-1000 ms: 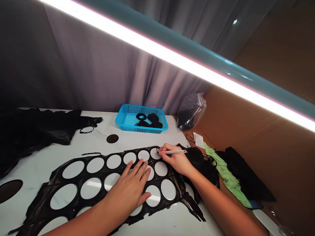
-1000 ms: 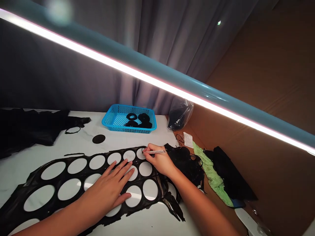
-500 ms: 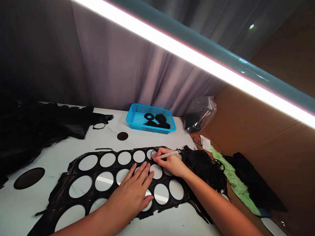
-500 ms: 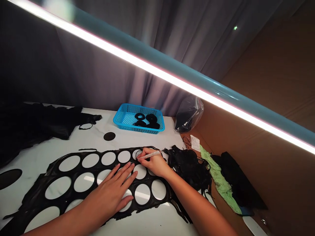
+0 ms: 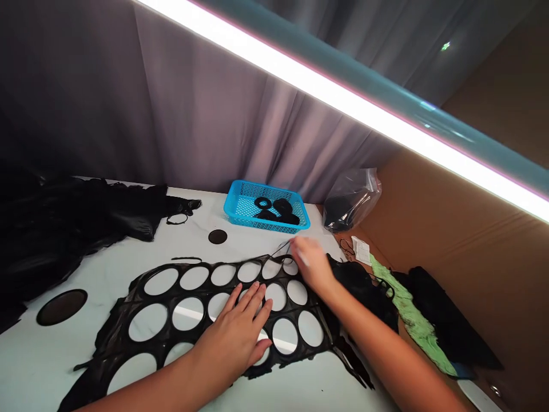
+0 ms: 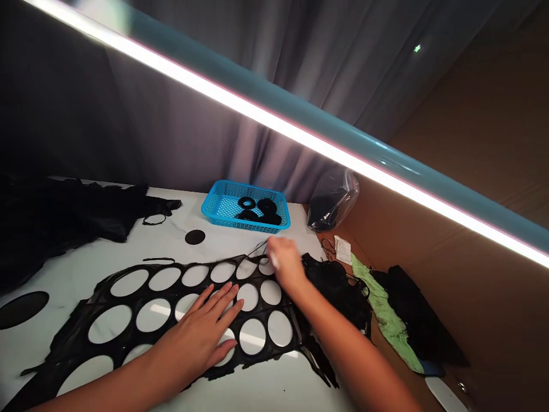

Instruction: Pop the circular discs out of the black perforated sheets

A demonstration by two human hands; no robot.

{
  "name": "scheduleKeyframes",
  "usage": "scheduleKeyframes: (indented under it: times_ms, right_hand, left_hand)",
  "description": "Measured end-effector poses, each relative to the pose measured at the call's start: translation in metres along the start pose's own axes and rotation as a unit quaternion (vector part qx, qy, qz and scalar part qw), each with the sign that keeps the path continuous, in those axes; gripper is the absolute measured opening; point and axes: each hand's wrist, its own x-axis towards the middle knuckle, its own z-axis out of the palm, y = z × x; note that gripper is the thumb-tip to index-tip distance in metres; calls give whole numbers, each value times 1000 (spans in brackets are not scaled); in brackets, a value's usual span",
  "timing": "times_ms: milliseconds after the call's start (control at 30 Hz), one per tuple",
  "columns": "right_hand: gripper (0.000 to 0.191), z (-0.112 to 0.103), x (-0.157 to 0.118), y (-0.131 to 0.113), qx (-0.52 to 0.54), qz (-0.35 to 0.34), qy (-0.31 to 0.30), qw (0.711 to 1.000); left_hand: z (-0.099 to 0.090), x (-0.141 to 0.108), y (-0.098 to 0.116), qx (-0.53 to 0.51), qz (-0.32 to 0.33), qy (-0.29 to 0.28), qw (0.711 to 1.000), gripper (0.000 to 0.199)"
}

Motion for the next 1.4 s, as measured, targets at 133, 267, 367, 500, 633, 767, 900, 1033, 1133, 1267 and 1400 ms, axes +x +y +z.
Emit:
scheduleKeyframes:
  times_ms: [133,267,367,500,633,767,900,1033,1133,1267,1400]
  right_hand:
    - [16,-30,17,21,16,69,62,996]
    - [22,-34,-18,-11,183,111,-37,976]
    - [21,-27,-52,-43,268,131,-124,946]
    - [18,-19,-78,-63,288,143,-168,932]
    - [19,-15,-84,-62,309,147,-170,924]
    - [18,-12,-86,-62,303,131,-160,930]
    - [18,-9,-86,-60,273,109,-147,945]
    - [17,-7,-91,-61,227,73,-138,961]
    - [12,-1,-98,-65,176,23,-135,975]
    - [18,4,-90,-55,79,-47,-125,988]
    - [16,-16,-53,-14,45,34,8,998]
  left_hand:
    - [-6,-2,-2,-31,-5,-11,999,50]
    - [-14,-6,-7,-58,11,-32,998,46]
    - [-16,-9,-11,-78,15,-34,996,45]
    - [-13,-14,-15,-81,24,-37,996,49]
    - [-12,-18,-18,-93,28,-25,995,52]
    - [-12,-18,-18,-87,31,-44,995,53]
    - [-13,-17,-18,-96,30,-47,994,54]
    - [-13,-17,-17,-96,29,-44,994,52]
    - [-13,-17,-17,-107,25,-35,993,50]
    - [-10,-18,-17,-108,28,-38,993,49]
    - [-10,-18,-19,-97,31,-45,994,48]
